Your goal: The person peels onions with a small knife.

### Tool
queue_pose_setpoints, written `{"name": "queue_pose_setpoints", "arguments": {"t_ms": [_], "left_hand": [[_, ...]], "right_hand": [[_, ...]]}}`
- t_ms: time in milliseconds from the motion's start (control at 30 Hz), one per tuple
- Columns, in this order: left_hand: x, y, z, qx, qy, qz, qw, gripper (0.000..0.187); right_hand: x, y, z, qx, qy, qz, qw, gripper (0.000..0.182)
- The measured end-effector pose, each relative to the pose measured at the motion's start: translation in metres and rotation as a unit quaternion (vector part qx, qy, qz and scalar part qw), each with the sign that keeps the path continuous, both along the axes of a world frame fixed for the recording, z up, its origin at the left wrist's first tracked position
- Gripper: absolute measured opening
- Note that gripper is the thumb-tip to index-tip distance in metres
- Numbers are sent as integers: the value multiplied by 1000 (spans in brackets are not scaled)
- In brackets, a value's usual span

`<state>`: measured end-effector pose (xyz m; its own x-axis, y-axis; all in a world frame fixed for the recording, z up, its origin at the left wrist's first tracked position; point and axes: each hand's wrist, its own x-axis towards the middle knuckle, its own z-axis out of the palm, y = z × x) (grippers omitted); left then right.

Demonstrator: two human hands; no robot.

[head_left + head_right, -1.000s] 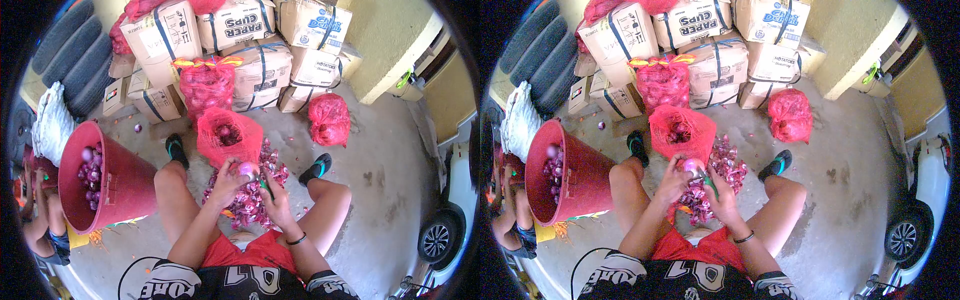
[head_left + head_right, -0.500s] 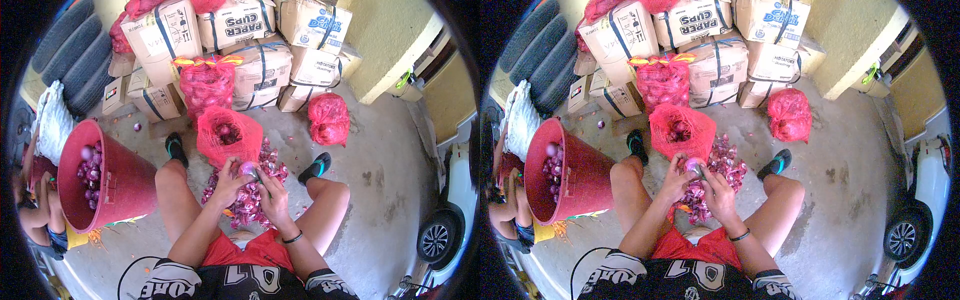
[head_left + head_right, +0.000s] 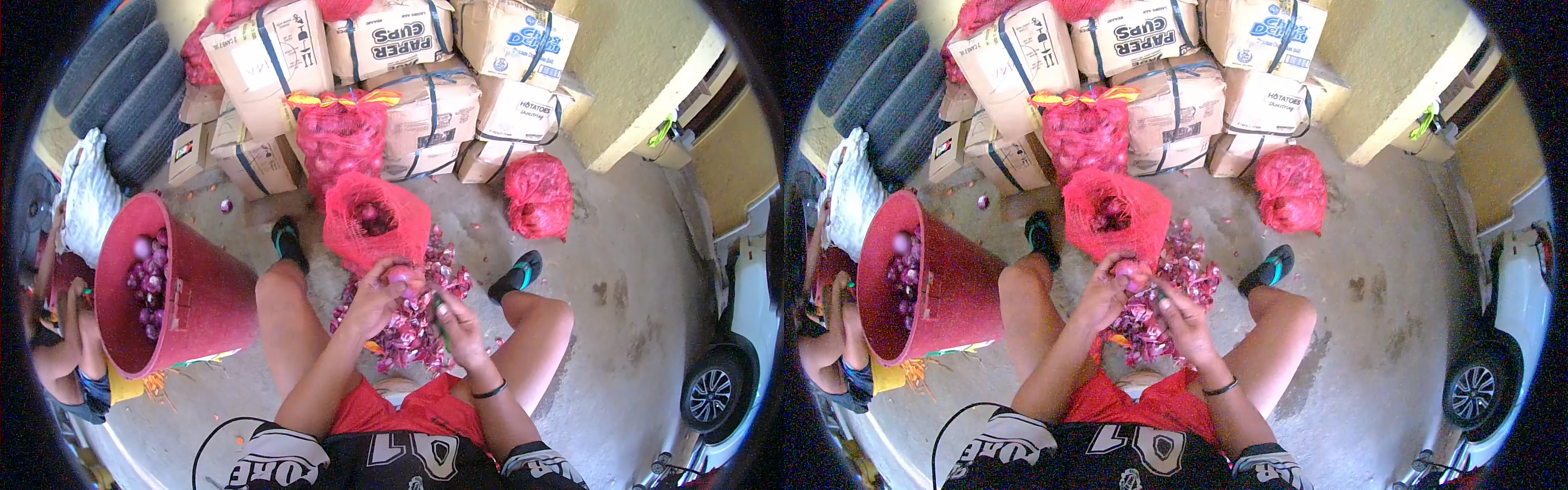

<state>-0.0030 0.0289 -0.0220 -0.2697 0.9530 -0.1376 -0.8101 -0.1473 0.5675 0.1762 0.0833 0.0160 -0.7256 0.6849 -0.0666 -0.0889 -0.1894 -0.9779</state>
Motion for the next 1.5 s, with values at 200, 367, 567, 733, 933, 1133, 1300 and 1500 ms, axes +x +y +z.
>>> {"name": "queue_pose_setpoints", "arguments": {"t_ms": [200,367,567,733,933,1133,1300,1500], "left_hand": [[-2,-1,11,34,-2,-39,999,56],[-5,-6,5,13,-32,-37,999,56],[-7,-2,6,-43,61,-20,997,55],[-2,-2,-1,-43,144,5,989,57],[-7,-6,-6,-65,174,-15,982,53],[-5,-9,-11,-31,172,-39,984,50],[-8,-11,0,-47,105,-26,993,48],[-4,-8,1,-55,140,2,989,49]], "right_hand": [[12,39,-17,-81,47,-136,986,41],[12,44,-14,-96,49,-233,966,39],[10,17,-12,136,-143,-90,976,59],[-4,5,-6,252,-172,-38,952,65],[-7,11,-7,328,-151,-44,932,60],[1,13,-11,289,-136,-22,947,57],[5,19,-30,216,-169,-49,960,56],[5,8,-5,295,-169,3,940,50]]}}
